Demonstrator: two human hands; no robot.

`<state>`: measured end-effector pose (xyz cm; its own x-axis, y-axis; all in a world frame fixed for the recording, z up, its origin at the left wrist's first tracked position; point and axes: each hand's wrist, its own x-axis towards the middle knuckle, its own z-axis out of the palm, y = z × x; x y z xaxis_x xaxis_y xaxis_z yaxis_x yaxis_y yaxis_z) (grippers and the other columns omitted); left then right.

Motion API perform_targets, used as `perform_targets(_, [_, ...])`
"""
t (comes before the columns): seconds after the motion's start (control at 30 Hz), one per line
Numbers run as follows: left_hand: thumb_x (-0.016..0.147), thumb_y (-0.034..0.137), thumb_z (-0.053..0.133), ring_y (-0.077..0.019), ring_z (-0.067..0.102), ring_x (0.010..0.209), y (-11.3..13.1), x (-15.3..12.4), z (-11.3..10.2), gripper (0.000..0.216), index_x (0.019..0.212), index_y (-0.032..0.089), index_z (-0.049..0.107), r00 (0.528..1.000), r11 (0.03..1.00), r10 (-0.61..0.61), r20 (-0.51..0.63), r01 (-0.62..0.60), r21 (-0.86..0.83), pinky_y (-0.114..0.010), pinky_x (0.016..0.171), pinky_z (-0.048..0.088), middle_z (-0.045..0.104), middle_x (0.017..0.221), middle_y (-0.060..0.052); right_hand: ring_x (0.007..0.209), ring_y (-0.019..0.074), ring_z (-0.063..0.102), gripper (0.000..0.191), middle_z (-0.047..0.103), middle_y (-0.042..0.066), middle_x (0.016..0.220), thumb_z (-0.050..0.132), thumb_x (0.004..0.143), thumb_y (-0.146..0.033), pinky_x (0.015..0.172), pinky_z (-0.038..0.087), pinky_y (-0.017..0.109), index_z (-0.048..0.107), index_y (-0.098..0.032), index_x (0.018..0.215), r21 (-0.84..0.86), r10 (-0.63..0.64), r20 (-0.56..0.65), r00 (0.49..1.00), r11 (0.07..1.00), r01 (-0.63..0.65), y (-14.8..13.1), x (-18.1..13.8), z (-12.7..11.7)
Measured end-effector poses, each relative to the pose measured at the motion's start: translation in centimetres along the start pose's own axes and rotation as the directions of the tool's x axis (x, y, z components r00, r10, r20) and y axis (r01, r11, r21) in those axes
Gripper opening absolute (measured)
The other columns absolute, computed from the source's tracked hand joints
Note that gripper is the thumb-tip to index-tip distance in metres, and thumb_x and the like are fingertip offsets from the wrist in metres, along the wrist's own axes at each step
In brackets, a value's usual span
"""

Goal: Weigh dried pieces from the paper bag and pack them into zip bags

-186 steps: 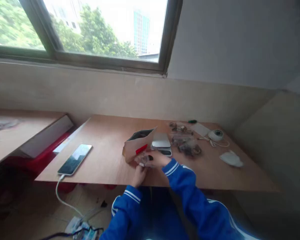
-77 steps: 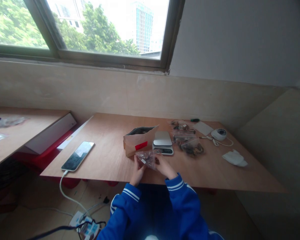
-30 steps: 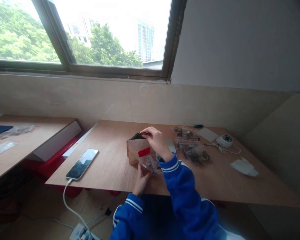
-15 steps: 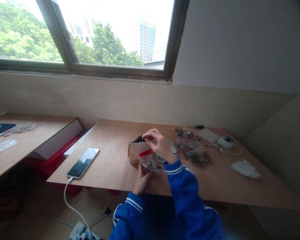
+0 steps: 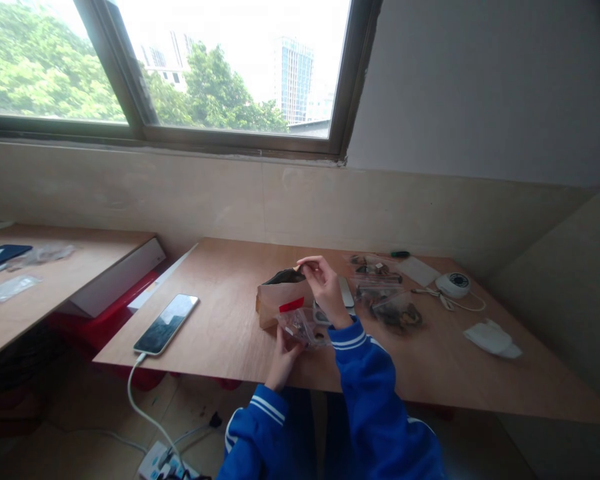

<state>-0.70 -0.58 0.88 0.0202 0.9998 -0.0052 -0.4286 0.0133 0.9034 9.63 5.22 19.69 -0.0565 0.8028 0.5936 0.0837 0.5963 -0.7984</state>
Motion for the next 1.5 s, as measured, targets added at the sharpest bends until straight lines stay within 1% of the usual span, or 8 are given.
perform_targets(0.4, [0.071, 0.026, 0.07, -0.0271, 0.053, 0.117, 0.4, -0.2, 0.0, 0.083, 0.14, 0.028, 0.025, 0.999, 0.999, -0.05, 0.006, 0.05, -0.01, -0.044, 0.098, 0.044, 0.055, 0.128, -0.009, 0.093, 0.0183, 0.057, 0.025, 0.06, 0.005, 0.104, 0.053, 0.085, -0.022, 0.088, 0.047, 0.034, 0.053, -0.023, 0.111, -0.315, -0.041, 0.048, 0.998, 0.947, 0.054, 0.8, -0.2, 0.0])
perform_targets(0.53, [0.069, 0.026, 0.071, -0.0271, 0.052, 0.118, 0.2, -0.1, 0.1, 0.083, 0.139, 0.028, 0.027, 0.998, 0.998, -0.055, -0.024, 0.055, -0.002, -0.043, 0.098, 0.044, 0.054, 0.129, -0.009, 0.093, 0.0201, 0.054, 0.025, 0.058, 0.007, 0.108, 0.053, 0.085, -0.023, 0.087, 0.045, 0.037, 0.055, -0.023, 0.109, -0.366, -0.048, -0.032, 0.998, 0.93, 0.033, -0.6, -1.4, -1.6])
perform_targets(0.63, [0.069, 0.026, 0.071, -0.0272, 0.051, 0.118, -0.1, 0.0, 0.0, 0.082, 0.139, 0.029, 0.028, 0.998, 0.999, -0.042, -0.036, 0.041, -0.017, -0.042, 0.097, 0.045, 0.053, 0.13, -0.008, 0.087, 0.0179, 0.057, 0.016, 0.061, 0.006, 0.097, 0.046, 0.087, -0.021, 0.082, 0.048, 0.033, 0.057, -0.021, 0.098, -0.247, 0.063, -0.141, 0.988, 0.964, -0.097, -0.9, -3.5, -3.1])
perform_targets(0.73, [0.07, 0.026, 0.07, -0.0279, 0.055, 0.112, 0.0, 0.0, 0.0, 0.082, 0.14, 0.03, 0.027, 0.998, 0.997, -0.059, -0.022, 0.058, -0.047, -0.042, 0.088, 0.051, 0.055, 0.128, -0.009, 0.077, 0.0163, 0.06, 0.017, 0.063, 0.003, 0.082, 0.043, 0.084, -0.017, 0.074, 0.05, 0.03, 0.06, -0.02, 0.084, -0.149, 0.269, 0.009, 0.963, 0.953, -0.265, 0.5, -6.1, -4.0])
perform_targets(0.83, [0.072, 0.026, 0.067, -0.0263, 0.06, 0.104, 0.2, -0.1, 0.0, 0.078, 0.139, 0.029, 0.029, 0.997, 0.992, -0.079, -0.017, 0.077, -0.096, -0.04, 0.082, 0.053, 0.057, 0.124, -0.009, 0.078, 0.0174, 0.063, 0.019, 0.066, 0.003, 0.082, 0.044, 0.081, -0.014, 0.073, 0.051, 0.032, 0.063, -0.019, 0.082, -0.24, 0.418, 0.185, 0.889, 0.897, -0.372, 2.9, -8.3, -4.0])
perform_targets(1.0, [0.075, 0.034, 0.064, -0.0217, 0.065, 0.089, 0.2, 0.0, -0.2, 0.06, 0.131, 0.023, 0.044, 0.994, 0.983, -0.107, 0.01, 0.108, -0.15, -0.038, 0.078, 0.053, 0.062, 0.117, -0.01, 0.099, 0.0201, 0.062, 0.032, 0.061, 0.008, 0.114, 0.055, 0.078, -0.015, 0.086, 0.051, 0.036, 0.058, -0.021, 0.109, -0.25, 0.396, 0.21, 0.894, 0.906, -0.343, 5.3, -9.9, -2.6])
perform_targets(1.13, [0.075, 0.038, 0.066, -0.0247, 0.064, 0.096, -0.2, 0.1, -0.5, 0.049, 0.12, 0.02, 0.057, 0.995, 0.991, -0.097, 0.004, 0.097, -0.097, -0.038, 0.082, 0.051, 0.064, 0.116, -0.01, 0.105, 0.0225, 0.061, 0.032, 0.062, 0.008, 0.115, 0.058, 0.081, -0.023, 0.088, 0.051, 0.038, 0.058, -0.025, 0.113, -0.266, 0.419, 0.313, 0.853, 0.9, -0.345, 4.9, -10.1, -1.5])
perform_targets(1.5, [0.073, 0.04, 0.068, -0.0259, 0.065, 0.092, 0.6, 0.1, 0.0, 0.042, 0.106, 0.015, 0.063, 0.992, 0.998, -0.061, 0.112, 0.059, 0.028, -0.037, 0.081, 0.05, 0.071, 0.099, -0.011, 0.091, 0.0234, 0.066, 0.024, 0.068, 0.008, 0.1, 0.063, 0.079, -0.027, 0.082, 0.052, 0.037, 0.062, -0.021, 0.102, -0.351, 0.472, 0.193, 0.86, 0.852, -0.389, 5.6, -10.5, -1.1])
